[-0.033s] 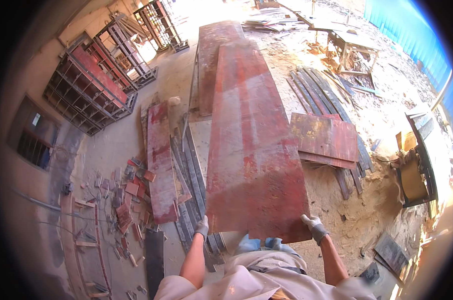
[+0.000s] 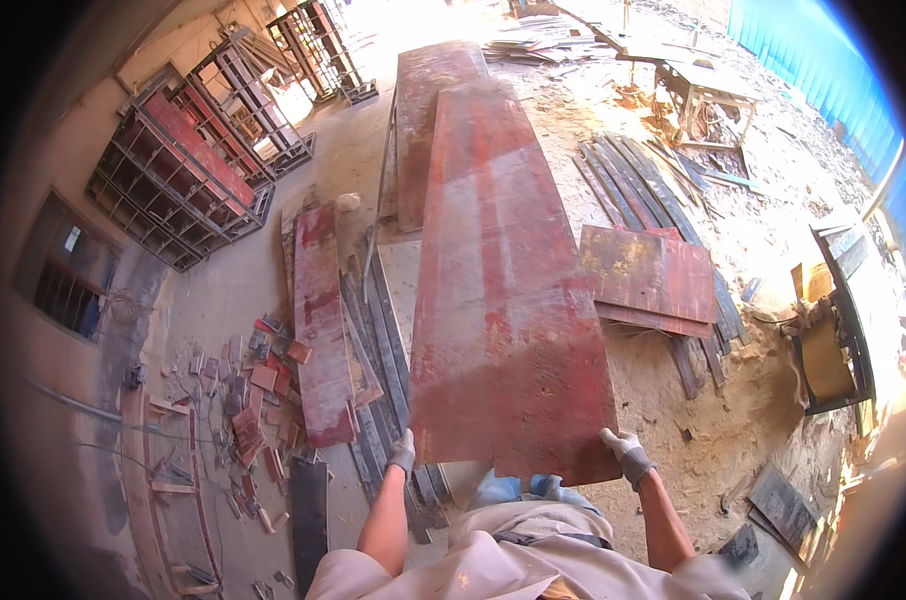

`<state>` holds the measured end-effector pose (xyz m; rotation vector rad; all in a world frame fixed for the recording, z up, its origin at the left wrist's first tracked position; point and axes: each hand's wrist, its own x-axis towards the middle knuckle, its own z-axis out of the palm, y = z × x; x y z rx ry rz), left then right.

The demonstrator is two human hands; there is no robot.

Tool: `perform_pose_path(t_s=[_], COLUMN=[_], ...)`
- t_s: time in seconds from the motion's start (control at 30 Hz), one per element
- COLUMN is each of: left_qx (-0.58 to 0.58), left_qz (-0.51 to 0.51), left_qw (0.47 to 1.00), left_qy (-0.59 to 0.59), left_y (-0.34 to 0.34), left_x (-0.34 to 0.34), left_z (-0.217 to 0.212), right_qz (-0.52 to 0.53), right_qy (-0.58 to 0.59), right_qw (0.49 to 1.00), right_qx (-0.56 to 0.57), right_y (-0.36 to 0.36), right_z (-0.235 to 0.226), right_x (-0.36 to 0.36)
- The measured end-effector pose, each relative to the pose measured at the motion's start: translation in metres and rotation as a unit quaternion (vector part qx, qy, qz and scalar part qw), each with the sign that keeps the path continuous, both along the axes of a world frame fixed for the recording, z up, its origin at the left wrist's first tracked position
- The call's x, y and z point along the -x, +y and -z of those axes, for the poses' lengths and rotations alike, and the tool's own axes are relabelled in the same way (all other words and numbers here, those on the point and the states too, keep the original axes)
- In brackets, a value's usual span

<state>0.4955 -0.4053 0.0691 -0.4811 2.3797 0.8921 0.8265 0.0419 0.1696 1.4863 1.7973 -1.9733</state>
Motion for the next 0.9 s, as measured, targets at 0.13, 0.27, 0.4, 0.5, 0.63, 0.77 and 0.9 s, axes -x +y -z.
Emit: perform_pose_path(t_s=[0.13, 0.27, 0.4, 0.5, 0.63, 0.77, 0.9], left_qx=[0.006, 0.019, 0.066, 0.01, 0.007, 0.078, 0.087], left_qz=[0.013, 0.051, 0.025, -0.007, 0.005, 0.136, 0.176], left_qw=[1.0, 0.997, 0.997, 1.0, 1.0, 0.988, 0.979], left_qy=[0.025, 0.052, -0.007, 0.004, 0.023, -0.004, -0.048], left_y=[0.007, 0.022, 0.044, 0.053, 0.043, 0.028, 0.036], left_x=[0.003, -0.012, -0.037, -0.053, -0.066, -0.073, -0.073], left_z=[-0.037, -0.068, -0.08, -0.078, -0.061, -0.018, 0.043], right_qz=[0.007, 0.05, 0.067, 0.048, 0.023, 0.011, -0.069], right_qy=[0.002, 0.04, -0.007, 0.013, -0.007, -0.015, 0.042], right_qw=[1.0, 0.997, 0.998, 0.999, 0.999, 0.999, 0.982], right_qx=[-0.003, 0.03, -0.004, -0.002, -0.026, -0.036, -0.17], right_y=[0.0, 0.009, 0.024, 0.036, 0.03, -0.002, -0.038], right_z=[0.019, 0.036, 0.033, 0.022, 0.006, -0.028, -0.099], right_x=[0.001, -0.01, -0.03, -0.042, -0.051, -0.046, -0.02])
